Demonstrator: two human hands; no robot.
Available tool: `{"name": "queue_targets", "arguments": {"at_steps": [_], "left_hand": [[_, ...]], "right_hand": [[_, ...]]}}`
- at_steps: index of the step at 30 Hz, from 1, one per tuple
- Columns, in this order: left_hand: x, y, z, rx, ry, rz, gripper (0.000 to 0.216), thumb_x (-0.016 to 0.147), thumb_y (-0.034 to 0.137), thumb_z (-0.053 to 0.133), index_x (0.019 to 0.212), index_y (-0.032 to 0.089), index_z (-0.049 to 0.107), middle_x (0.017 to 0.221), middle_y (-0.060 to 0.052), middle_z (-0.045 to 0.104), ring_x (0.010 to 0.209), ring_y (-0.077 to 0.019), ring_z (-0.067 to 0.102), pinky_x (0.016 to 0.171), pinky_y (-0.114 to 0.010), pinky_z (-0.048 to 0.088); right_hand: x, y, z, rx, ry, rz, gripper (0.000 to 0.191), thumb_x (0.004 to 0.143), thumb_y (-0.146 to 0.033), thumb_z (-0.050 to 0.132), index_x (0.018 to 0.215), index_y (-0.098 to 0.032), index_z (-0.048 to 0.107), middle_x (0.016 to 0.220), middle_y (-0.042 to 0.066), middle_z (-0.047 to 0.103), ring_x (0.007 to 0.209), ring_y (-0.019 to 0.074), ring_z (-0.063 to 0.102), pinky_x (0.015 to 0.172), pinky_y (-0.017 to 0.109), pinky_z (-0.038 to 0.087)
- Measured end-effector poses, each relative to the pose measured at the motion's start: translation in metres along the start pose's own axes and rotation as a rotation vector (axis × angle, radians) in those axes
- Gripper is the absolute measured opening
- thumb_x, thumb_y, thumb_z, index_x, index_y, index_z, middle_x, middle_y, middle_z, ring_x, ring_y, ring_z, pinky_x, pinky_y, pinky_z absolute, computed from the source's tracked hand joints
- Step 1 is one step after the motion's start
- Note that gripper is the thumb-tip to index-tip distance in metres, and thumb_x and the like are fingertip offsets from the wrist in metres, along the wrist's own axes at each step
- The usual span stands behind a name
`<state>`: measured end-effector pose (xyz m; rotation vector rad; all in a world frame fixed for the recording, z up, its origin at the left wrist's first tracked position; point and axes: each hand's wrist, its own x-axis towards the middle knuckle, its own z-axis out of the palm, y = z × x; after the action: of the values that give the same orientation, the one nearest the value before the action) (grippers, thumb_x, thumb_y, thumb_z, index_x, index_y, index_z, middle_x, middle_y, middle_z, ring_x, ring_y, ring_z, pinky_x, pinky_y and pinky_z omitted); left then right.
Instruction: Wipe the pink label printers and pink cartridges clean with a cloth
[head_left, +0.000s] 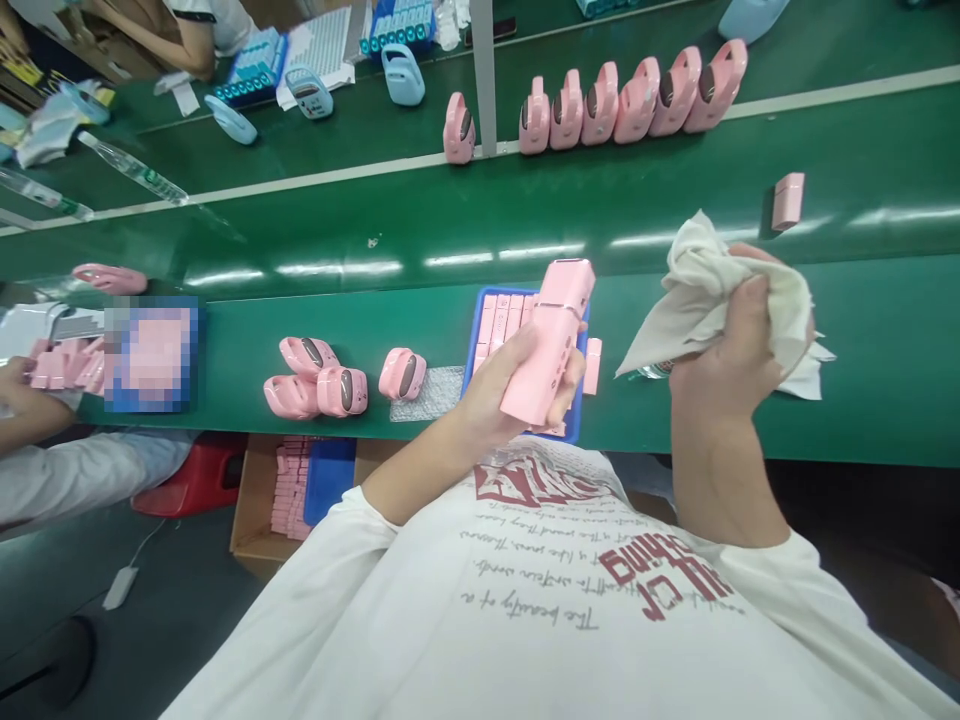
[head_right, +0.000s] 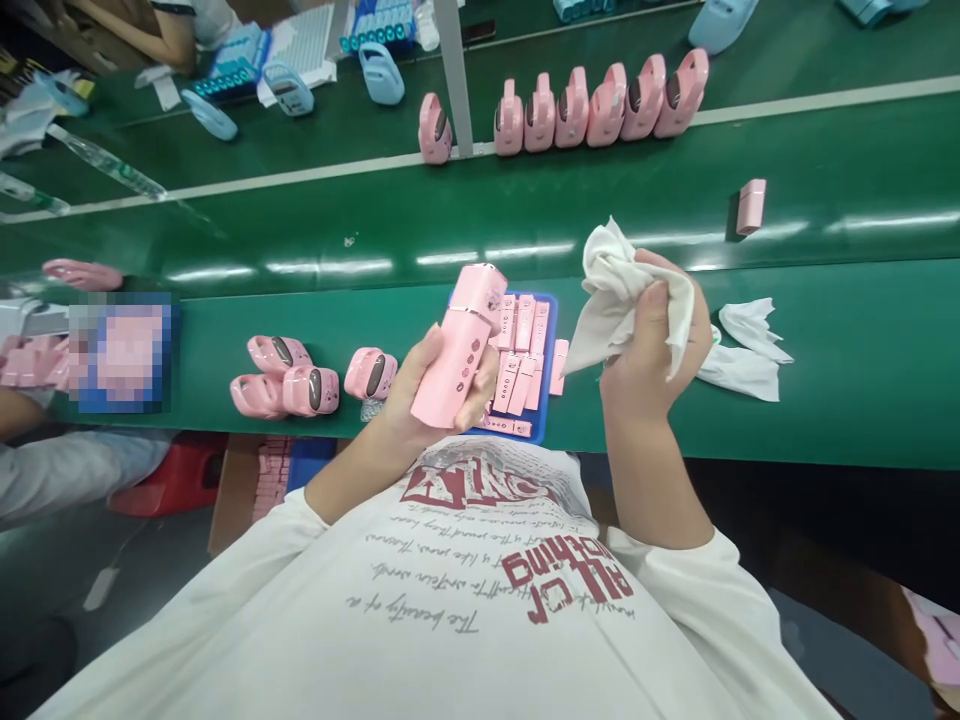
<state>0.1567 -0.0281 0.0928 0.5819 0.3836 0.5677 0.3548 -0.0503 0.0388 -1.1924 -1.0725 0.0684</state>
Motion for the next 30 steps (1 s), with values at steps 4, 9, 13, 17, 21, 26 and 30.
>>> {"name": "queue_targets", "arguments": {"at_steps": [4,9,13,17,21,26,30], "left_hand": [[0.002,-0.001,0.006,-0.082,0.129,-0.029,0.042,0.093,0.048,0.043,0.116,0.017,0.057,0.069,0.000,0.057,0.057,-0.0115,0.060,0.051,-0.021,0.047],[0.010,-0.003,0.011,-0.155,0.344,-0.105,0.040,0.095,0.046,0.040,0.099,0.013,0.062,0.061,0.000,0.056,0.049,-0.0097,0.053,0.048,-0.020,0.043],[0.010,-0.007,0.007,-0.117,0.377,-0.203,0.048,0.095,0.048,0.035,0.080,0.013,0.063,0.050,0.000,0.052,0.045,-0.0112,0.053,0.045,-0.021,0.041],[0.009,-0.012,0.003,-0.029,0.354,-0.161,0.053,0.094,0.054,0.035,0.078,0.013,0.063,0.052,-0.002,0.056,0.039,-0.0108,0.051,0.037,-0.020,0.034],[0.008,-0.008,0.002,-0.045,0.289,-0.194,0.057,0.089,0.063,0.039,0.089,0.012,0.065,0.055,-0.002,0.058,0.045,-0.0123,0.057,0.039,-0.020,0.040],[-0.001,-0.002,0.002,0.039,0.081,-0.113,0.058,0.079,0.070,0.050,0.071,0.013,0.058,0.053,0.001,0.054,0.035,-0.0074,0.046,0.031,-0.019,0.033],[-0.001,-0.003,0.004,0.074,0.097,-0.134,0.055,0.085,0.065,0.046,0.075,0.012,0.059,0.057,-0.001,0.057,0.041,-0.0097,0.053,0.037,-0.019,0.041]], "right_hand": [[-0.014,-0.031,0.006,-0.104,0.079,-0.023,0.031,0.093,-0.025,0.043,0.113,-0.029,0.066,0.107,0.000,0.067,0.101,0.0261,0.066,0.091,0.048,0.055],[-0.032,-0.052,0.023,-0.043,-0.335,-0.350,0.038,0.089,-0.017,0.054,0.125,-0.027,0.059,0.140,0.002,0.052,0.125,0.0235,0.053,0.104,0.042,0.049],[-0.030,-0.044,0.030,-0.014,-0.521,-0.752,0.029,0.093,-0.016,0.046,0.115,-0.027,0.062,0.128,-0.002,0.062,0.122,0.0138,0.056,0.109,0.035,0.045],[-0.020,-0.039,0.030,-0.143,-0.346,-0.682,0.025,0.093,-0.024,0.049,0.114,-0.030,0.062,0.121,-0.002,0.066,0.120,0.0176,0.057,0.106,0.042,0.048],[-0.023,-0.038,0.032,-0.052,-0.438,-0.876,0.017,0.092,-0.023,0.052,0.099,-0.031,0.066,0.108,-0.010,0.071,0.106,0.0111,0.065,0.097,0.029,0.055],[-0.007,-0.023,0.028,-0.093,0.099,-0.381,0.029,0.093,-0.020,0.050,0.116,-0.029,0.064,0.109,-0.002,0.070,0.098,0.0199,0.068,0.090,0.036,0.057],[-0.005,-0.026,0.026,-0.079,0.057,-0.244,0.028,0.092,-0.021,0.052,0.115,-0.028,0.065,0.108,0.002,0.070,0.098,0.0216,0.068,0.091,0.037,0.056]]}}
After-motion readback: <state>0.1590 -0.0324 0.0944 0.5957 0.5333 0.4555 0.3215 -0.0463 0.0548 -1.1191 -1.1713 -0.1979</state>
